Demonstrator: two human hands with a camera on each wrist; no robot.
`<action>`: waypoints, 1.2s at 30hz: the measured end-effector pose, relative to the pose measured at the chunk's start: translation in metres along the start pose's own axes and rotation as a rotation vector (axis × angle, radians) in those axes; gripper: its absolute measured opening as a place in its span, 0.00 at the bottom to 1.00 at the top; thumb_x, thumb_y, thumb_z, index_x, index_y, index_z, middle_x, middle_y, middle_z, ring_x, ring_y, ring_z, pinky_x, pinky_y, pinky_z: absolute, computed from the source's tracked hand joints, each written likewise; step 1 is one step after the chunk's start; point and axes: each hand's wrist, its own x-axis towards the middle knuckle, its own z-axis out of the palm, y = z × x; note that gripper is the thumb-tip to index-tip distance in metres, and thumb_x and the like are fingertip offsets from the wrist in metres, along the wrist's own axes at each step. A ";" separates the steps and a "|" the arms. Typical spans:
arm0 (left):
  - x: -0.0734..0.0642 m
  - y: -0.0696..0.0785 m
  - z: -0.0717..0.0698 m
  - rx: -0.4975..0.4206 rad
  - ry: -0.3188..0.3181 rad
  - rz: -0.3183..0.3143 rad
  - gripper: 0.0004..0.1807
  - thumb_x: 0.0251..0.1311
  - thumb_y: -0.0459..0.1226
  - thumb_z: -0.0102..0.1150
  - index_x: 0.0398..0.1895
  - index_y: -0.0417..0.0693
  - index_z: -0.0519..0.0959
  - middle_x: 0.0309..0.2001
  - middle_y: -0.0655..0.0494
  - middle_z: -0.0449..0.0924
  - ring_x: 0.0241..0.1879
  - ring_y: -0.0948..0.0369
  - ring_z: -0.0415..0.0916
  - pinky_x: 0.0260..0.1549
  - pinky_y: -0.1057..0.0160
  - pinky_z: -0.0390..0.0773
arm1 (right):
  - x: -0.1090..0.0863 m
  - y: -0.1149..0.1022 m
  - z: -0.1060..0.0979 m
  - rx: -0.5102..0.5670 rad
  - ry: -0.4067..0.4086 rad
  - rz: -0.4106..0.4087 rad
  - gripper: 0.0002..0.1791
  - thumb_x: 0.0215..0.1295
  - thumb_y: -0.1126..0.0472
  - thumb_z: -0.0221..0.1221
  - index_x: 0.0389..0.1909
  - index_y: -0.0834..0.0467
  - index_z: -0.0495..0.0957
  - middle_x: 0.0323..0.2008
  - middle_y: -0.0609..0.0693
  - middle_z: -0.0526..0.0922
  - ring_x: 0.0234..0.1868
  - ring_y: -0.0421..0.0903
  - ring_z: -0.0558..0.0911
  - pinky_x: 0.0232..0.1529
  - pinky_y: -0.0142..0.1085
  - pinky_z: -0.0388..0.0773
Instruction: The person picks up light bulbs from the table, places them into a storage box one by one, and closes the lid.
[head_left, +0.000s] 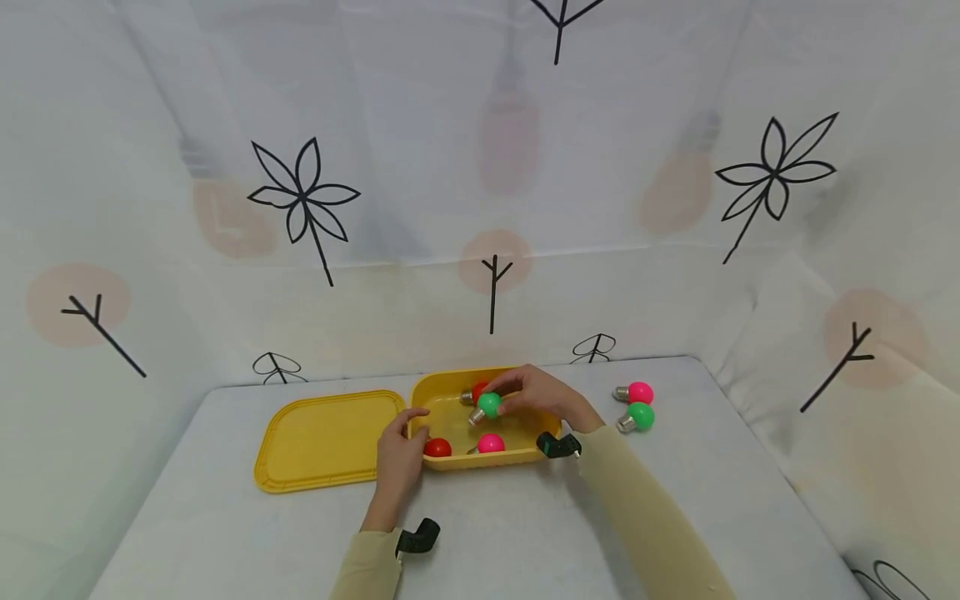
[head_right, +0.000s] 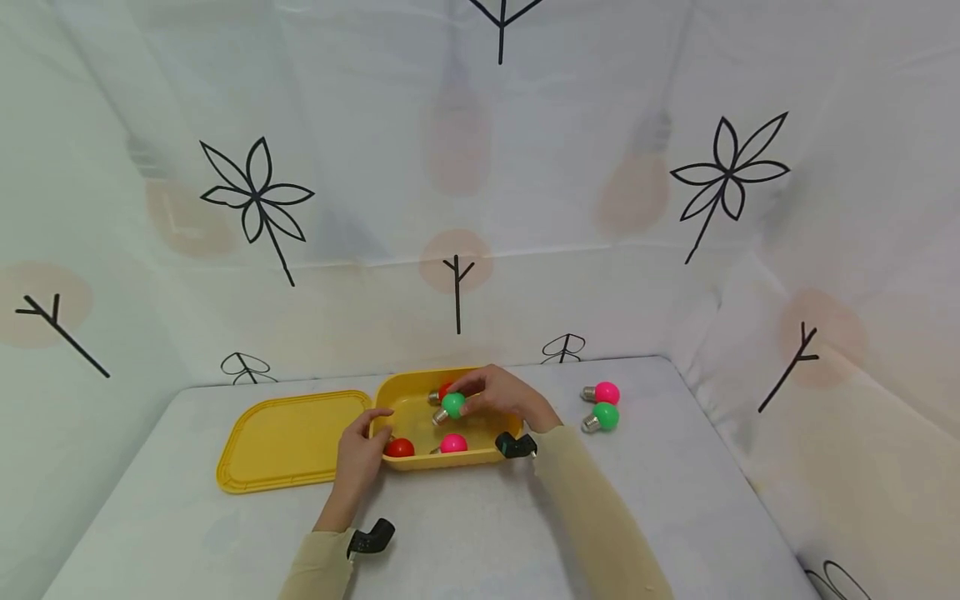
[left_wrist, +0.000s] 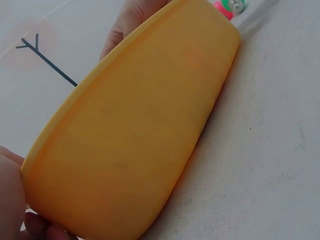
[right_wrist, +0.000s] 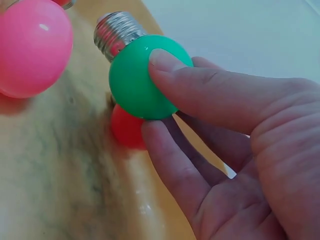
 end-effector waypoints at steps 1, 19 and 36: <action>0.000 0.000 0.000 -0.003 -0.002 -0.003 0.13 0.64 0.33 0.59 0.51 0.47 0.83 0.62 0.45 0.75 0.62 0.48 0.69 0.63 0.45 0.67 | 0.000 -0.001 0.000 0.002 -0.001 -0.001 0.18 0.60 0.65 0.68 0.52 0.57 0.84 0.52 0.51 0.84 0.56 0.51 0.79 0.61 0.47 0.73; 0.002 0.001 -0.004 0.006 -0.006 -0.016 0.13 0.64 0.33 0.59 0.51 0.48 0.83 0.63 0.45 0.75 0.62 0.47 0.69 0.63 0.43 0.67 | -0.003 -0.006 0.010 -0.108 0.011 0.031 0.17 0.58 0.67 0.69 0.49 0.55 0.86 0.47 0.48 0.85 0.53 0.50 0.80 0.56 0.42 0.77; 0.002 -0.002 -0.002 0.020 -0.004 -0.004 0.12 0.64 0.34 0.59 0.50 0.49 0.83 0.54 0.48 0.79 0.43 0.52 0.69 0.42 0.57 0.73 | -0.003 -0.008 0.007 -0.067 -0.027 0.054 0.17 0.60 0.66 0.68 0.51 0.56 0.85 0.48 0.49 0.85 0.50 0.48 0.81 0.55 0.41 0.77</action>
